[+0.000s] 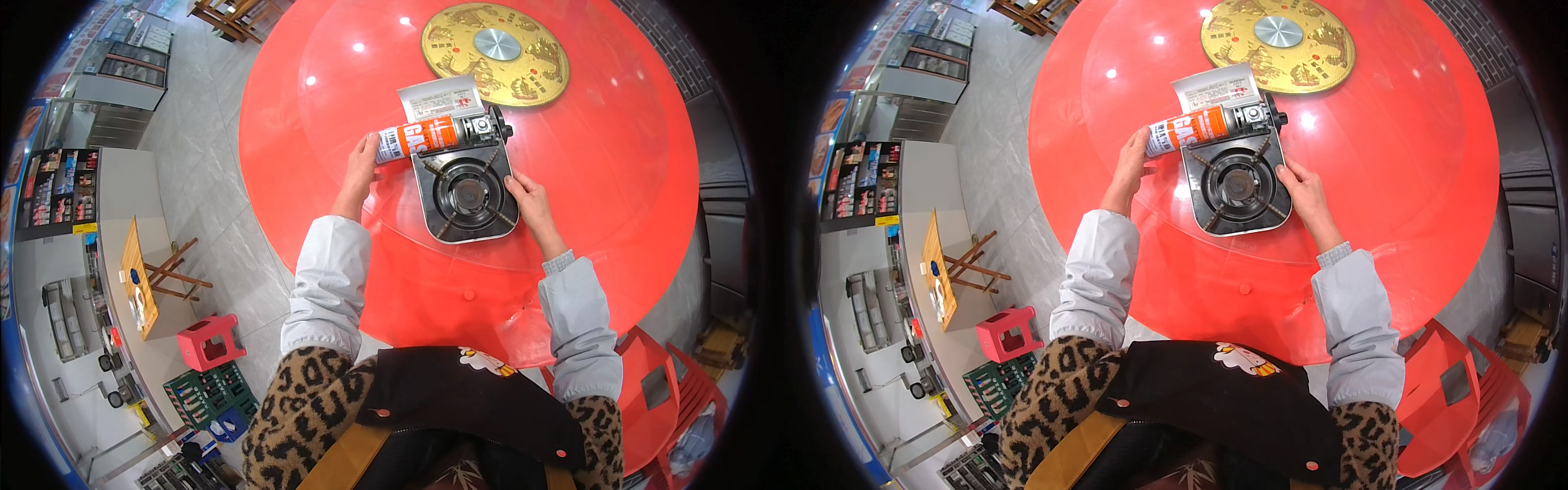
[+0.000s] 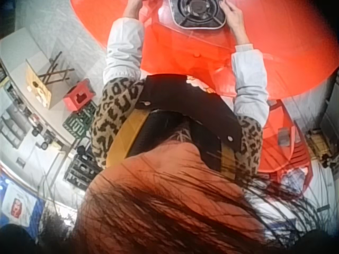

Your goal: The person retrieves a portable gas stove and a fuel canister from a kitchen counter, then moves to a red round table. They remove the canister cap and attach the canister to the stove, securing it in place.

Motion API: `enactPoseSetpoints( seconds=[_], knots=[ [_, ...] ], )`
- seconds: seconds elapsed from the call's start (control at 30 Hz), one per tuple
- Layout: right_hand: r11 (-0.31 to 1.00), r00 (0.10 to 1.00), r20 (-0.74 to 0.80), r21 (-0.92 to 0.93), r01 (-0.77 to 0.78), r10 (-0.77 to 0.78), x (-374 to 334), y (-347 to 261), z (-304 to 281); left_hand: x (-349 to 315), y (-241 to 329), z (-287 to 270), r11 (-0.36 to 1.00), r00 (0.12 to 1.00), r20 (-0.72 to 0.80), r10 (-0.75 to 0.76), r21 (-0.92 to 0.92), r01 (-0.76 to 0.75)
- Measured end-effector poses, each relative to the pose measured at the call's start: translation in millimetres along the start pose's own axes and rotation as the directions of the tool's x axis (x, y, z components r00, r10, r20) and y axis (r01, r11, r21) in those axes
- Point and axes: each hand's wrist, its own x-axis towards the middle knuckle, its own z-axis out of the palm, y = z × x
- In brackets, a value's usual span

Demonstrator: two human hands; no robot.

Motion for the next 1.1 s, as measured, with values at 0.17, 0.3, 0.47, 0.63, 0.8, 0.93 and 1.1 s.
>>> enactPoseSetpoints(
  seconds=[0.17, 0.3, 0.47, 0.63, 0.8, 0.93, 1.1],
  knots=[
    [1.000, 1.000, -0.012, 0.010, -0.017, 0.018, 2, 5, -1, 2, -1, 0, 0.999, 0.999, 0.006, -0.033, -0.006, 0.033],
    [1.000, 1.000, -0.008, 0.026, 0.001, -0.001, 2, 5, -1, 1, -1, -1, 1.000, 1.000, 0.015, -0.021, -0.010, 0.021],
    [0.999, 1.000, -0.010, 0.036, 0.010, -0.010, 2, 5, -1, 1, -1, 1, 1.000, 1.000, -0.030, -0.001, 0.008, 0.001],
    [0.999, 1.000, -0.019, 0.032, 0.017, -0.017, 1, 5, -1, 5, 1, 3, 0.998, 0.997, -0.050, -0.061, -0.039, 0.059],
    [0.997, 1.000, -0.012, -0.083, -0.003, 0.002, 0, 3, 1, 6, 1, 8, 0.999, 0.997, -0.072, 0.038, 0.006, -0.037],
    [0.973, 0.991, -0.010, -0.192, 0.127, -0.132, 4, 3, 4, 7, 1, 13, 0.992, 0.988, -0.087, 0.124, 0.026, -0.122],
    [0.951, 0.988, -0.024, -0.275, 0.142, -0.154, 21, 6, 9, 9, -12, 17, 0.945, 0.938, -0.121, 0.325, 0.075, -0.318]
  ],
)
